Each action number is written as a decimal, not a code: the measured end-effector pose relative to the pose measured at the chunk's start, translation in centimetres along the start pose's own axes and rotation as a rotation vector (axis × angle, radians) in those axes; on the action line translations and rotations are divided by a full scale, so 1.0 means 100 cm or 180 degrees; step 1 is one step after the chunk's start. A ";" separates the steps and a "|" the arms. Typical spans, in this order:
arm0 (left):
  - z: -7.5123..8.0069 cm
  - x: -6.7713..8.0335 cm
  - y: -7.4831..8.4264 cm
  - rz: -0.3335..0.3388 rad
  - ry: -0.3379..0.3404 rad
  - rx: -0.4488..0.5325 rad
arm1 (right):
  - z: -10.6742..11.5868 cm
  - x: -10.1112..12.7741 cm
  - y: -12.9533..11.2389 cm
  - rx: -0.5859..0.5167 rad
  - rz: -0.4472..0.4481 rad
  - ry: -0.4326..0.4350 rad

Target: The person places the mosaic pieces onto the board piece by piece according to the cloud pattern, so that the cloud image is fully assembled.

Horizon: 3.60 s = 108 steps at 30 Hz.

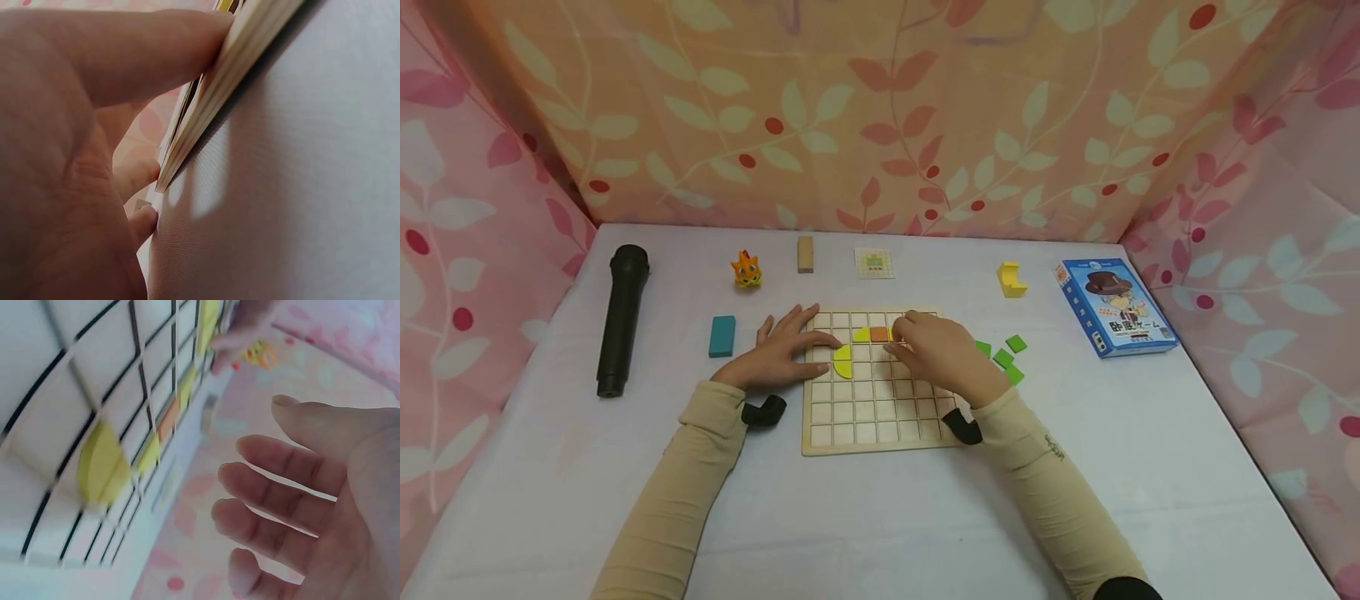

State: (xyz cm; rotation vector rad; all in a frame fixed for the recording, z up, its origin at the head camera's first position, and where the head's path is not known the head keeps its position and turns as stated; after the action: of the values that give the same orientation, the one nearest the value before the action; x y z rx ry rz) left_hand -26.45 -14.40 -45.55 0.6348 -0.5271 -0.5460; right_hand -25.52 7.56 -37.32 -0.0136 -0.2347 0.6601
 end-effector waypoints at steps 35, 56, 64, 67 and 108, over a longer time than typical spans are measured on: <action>-0.003 -0.007 -0.004 0.0154 0.0037 -0.0168 | -0.039 0.048 0.129 -0.0770 -0.0761 -0.0741; -0.004 -0.004 -0.001 0.0202 0.0092 -0.0326 | -0.017 -0.004 0.038 -0.0516 0.0071 -0.0539; -0.004 -0.005 -0.001 0.0256 0.0133 -0.0419 | -0.019 -0.025 0.002 -0.0208 0.0460 -0.0413; -0.005 -0.007 0.000 0.0251 0.0182 -0.0454 | -0.022 -0.028 -0.002 -0.0124 0.0509 -0.0364; -0.002 -0.005 0.003 0.0224 0.0211 -0.0420 | -0.022 -0.042 -0.007 -0.0185 0.0597 -0.0402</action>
State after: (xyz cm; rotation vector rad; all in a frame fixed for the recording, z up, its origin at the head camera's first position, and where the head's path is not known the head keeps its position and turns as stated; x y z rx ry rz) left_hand -26.57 -13.78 -45.61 0.5052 -0.4456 -0.4874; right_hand -27.84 4.57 -40.31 -0.0502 -0.3775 0.8417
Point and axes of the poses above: each hand's wrist, its own x-axis away from the middle knuckle, its own z-axis out of the back of the hand, y = z × x, the point moved 5 cm from there along -x, towards the middle knuckle, and after that the axes turned 14 degrees about -y, right-handed, at the moved point
